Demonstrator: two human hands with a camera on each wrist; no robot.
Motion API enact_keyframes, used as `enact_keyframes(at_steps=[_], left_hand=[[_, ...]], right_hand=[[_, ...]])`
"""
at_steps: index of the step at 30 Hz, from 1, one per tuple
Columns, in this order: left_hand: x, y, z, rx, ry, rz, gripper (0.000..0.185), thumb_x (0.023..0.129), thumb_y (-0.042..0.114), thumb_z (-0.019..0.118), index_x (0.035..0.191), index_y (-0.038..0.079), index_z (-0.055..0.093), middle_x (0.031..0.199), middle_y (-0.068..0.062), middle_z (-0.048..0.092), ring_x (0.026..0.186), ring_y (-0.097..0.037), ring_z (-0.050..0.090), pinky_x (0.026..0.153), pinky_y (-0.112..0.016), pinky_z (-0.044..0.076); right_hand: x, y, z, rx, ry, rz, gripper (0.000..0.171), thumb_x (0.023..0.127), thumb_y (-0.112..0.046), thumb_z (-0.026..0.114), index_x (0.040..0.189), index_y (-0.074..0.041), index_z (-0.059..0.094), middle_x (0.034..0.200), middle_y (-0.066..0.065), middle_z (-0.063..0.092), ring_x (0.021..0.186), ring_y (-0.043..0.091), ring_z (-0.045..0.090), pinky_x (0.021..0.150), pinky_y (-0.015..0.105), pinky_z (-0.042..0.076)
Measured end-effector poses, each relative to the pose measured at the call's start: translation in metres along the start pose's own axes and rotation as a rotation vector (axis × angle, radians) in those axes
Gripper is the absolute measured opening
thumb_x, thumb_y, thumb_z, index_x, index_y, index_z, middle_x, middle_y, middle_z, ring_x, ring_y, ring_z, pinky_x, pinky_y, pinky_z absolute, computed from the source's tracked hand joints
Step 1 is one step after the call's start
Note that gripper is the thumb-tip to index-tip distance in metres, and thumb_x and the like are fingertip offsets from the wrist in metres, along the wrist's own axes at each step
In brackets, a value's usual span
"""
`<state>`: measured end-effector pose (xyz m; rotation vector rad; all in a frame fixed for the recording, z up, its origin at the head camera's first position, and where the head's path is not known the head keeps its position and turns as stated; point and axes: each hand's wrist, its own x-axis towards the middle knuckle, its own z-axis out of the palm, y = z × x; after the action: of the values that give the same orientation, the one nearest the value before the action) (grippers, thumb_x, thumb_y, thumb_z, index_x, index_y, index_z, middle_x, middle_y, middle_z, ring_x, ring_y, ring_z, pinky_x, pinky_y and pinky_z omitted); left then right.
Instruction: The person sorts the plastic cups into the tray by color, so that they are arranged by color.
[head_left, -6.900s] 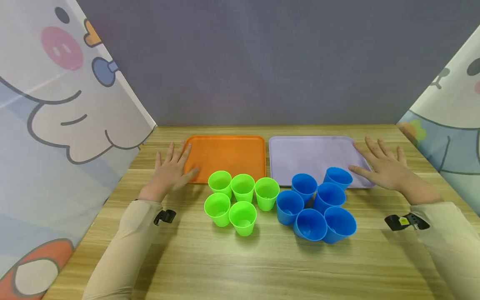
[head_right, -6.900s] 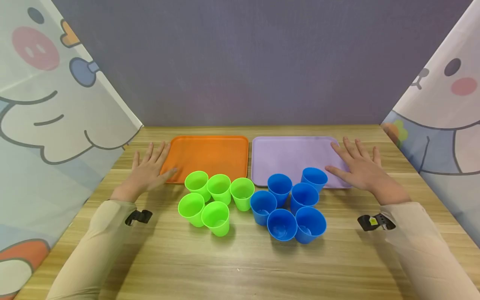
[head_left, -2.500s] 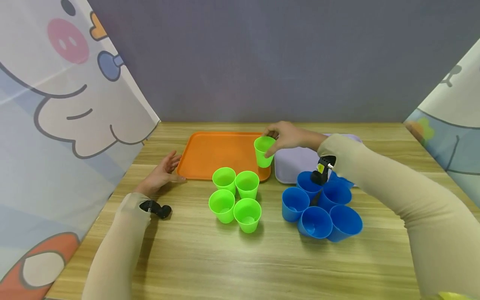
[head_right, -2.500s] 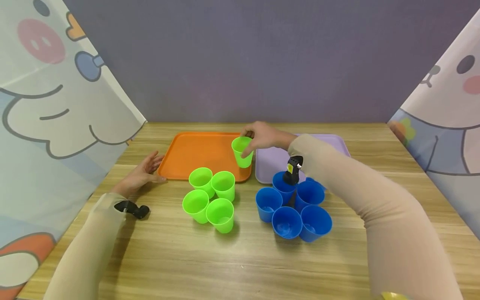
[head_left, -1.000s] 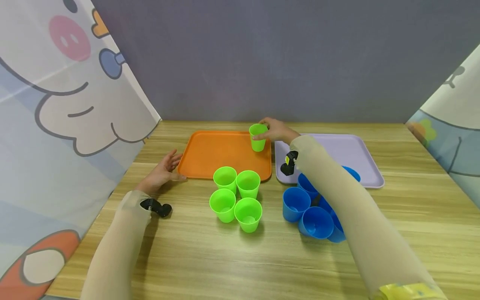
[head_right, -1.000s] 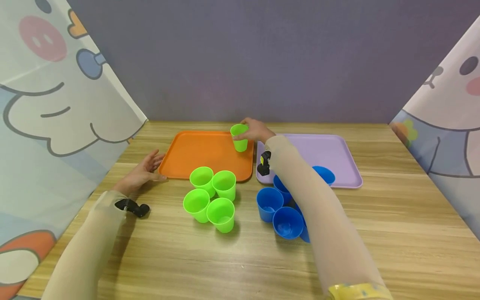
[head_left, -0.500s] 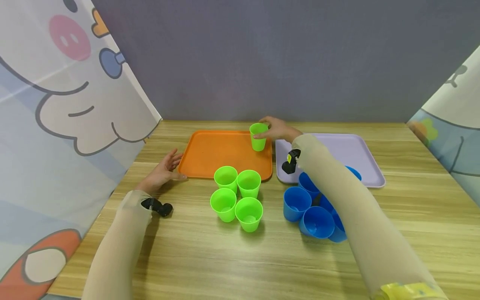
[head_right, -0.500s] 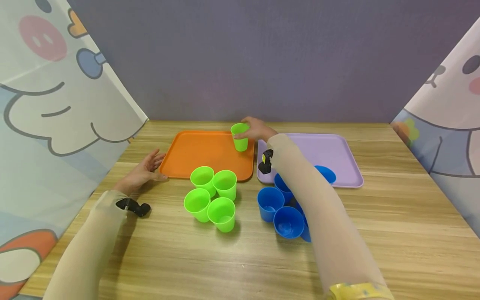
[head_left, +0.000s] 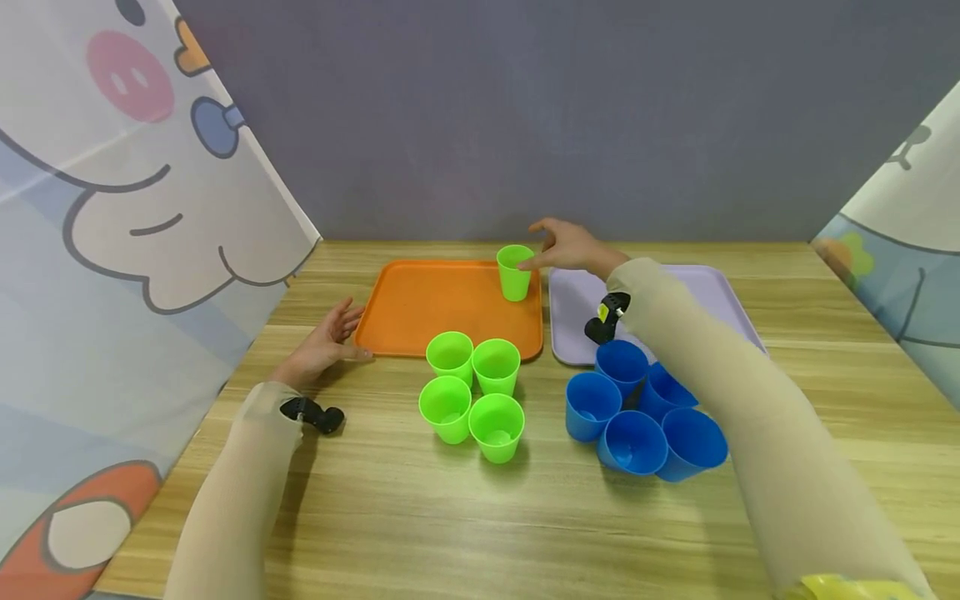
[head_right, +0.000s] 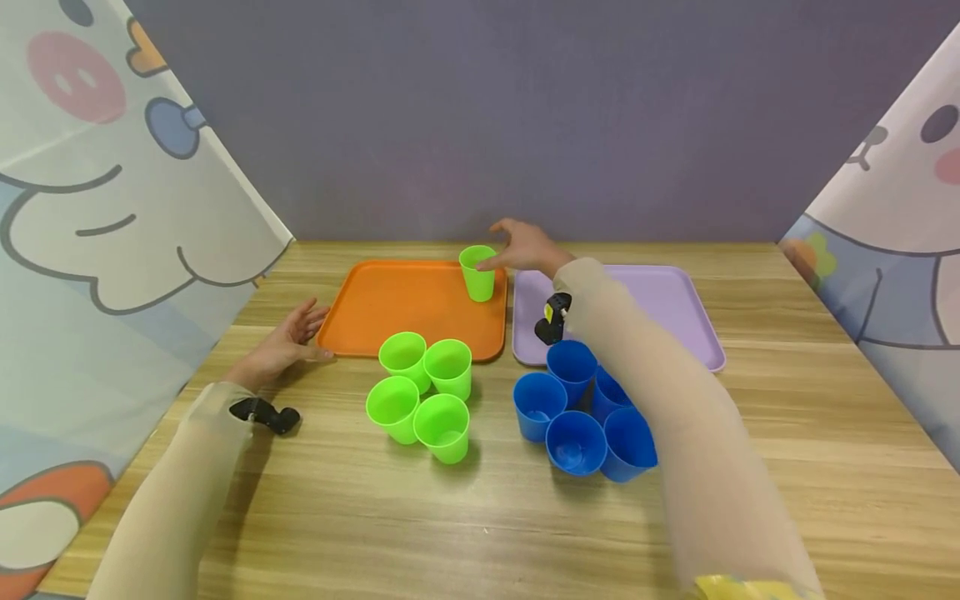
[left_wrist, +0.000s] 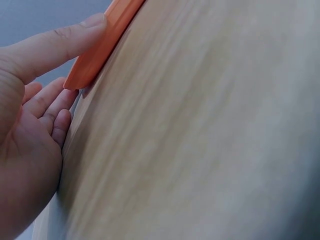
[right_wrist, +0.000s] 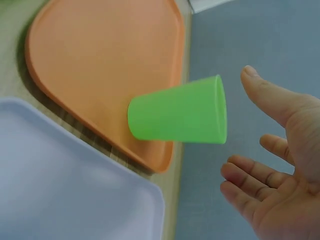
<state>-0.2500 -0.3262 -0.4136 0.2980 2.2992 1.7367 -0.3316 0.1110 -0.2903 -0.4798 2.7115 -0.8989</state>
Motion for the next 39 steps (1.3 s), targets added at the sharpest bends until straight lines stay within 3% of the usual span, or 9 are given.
enact_keyframes(at_steps=[10,19,28,34,39], left_hand=[[-0.001,0.002,-0.001,0.005,0.002,0.007,0.117,0.08,-0.012,0.074,0.158,0.006,-0.011,0.164,-0.021,0.01,0.148,-0.041,0.014,0.118,-0.056,0.012],[-0.004,0.007,0.001,0.006,0.008,-0.002,0.116,0.081,-0.014,0.072,0.158,0.005,-0.012,0.164,-0.019,0.01,0.148,-0.04,0.015,0.119,-0.055,0.012],[-0.003,0.004,0.001,0.016,0.02,0.002,0.116,0.08,-0.014,0.073,0.158,0.005,-0.011,0.163,-0.02,0.012,0.147,-0.04,0.016,0.119,-0.055,0.013],[-0.004,0.004,0.0,0.009,0.017,-0.001,0.115,0.081,-0.014,0.072,0.158,0.005,-0.011,0.164,-0.02,0.012,0.147,-0.04,0.016,0.119,-0.054,0.012],[-0.005,0.006,0.0,0.004,0.011,-0.007,0.115,0.081,-0.014,0.072,0.157,0.005,-0.012,0.164,-0.02,0.01,0.148,-0.04,0.015,0.119,-0.054,0.012]], right_hand=[[-0.023,-0.016,0.005,0.025,-0.071,-0.105,0.076,0.085,-0.033,0.08,0.148,-0.01,0.043,0.128,0.02,0.055,0.117,0.034,0.053,0.098,0.047,0.047],[-0.04,-0.025,0.022,0.055,-0.225,-0.221,0.072,0.086,-0.024,0.079,0.147,-0.006,0.045,0.125,0.022,0.055,0.113,0.033,0.055,0.095,0.043,0.05],[-0.046,-0.027,0.035,0.11,-0.415,-0.325,0.071,0.085,-0.017,0.08,0.145,-0.001,0.045,0.129,0.023,0.052,0.122,0.039,0.049,0.105,0.048,0.042],[-0.051,-0.03,0.042,0.166,-0.529,-0.371,0.074,0.082,-0.011,0.081,0.144,0.002,0.043,0.135,0.026,0.049,0.127,0.041,0.046,0.109,0.055,0.036],[-0.053,-0.033,0.048,0.18,-0.598,-0.392,0.077,0.075,-0.004,0.085,0.141,0.003,0.045,0.131,0.02,0.054,0.124,0.035,0.05,0.11,0.053,0.036]])
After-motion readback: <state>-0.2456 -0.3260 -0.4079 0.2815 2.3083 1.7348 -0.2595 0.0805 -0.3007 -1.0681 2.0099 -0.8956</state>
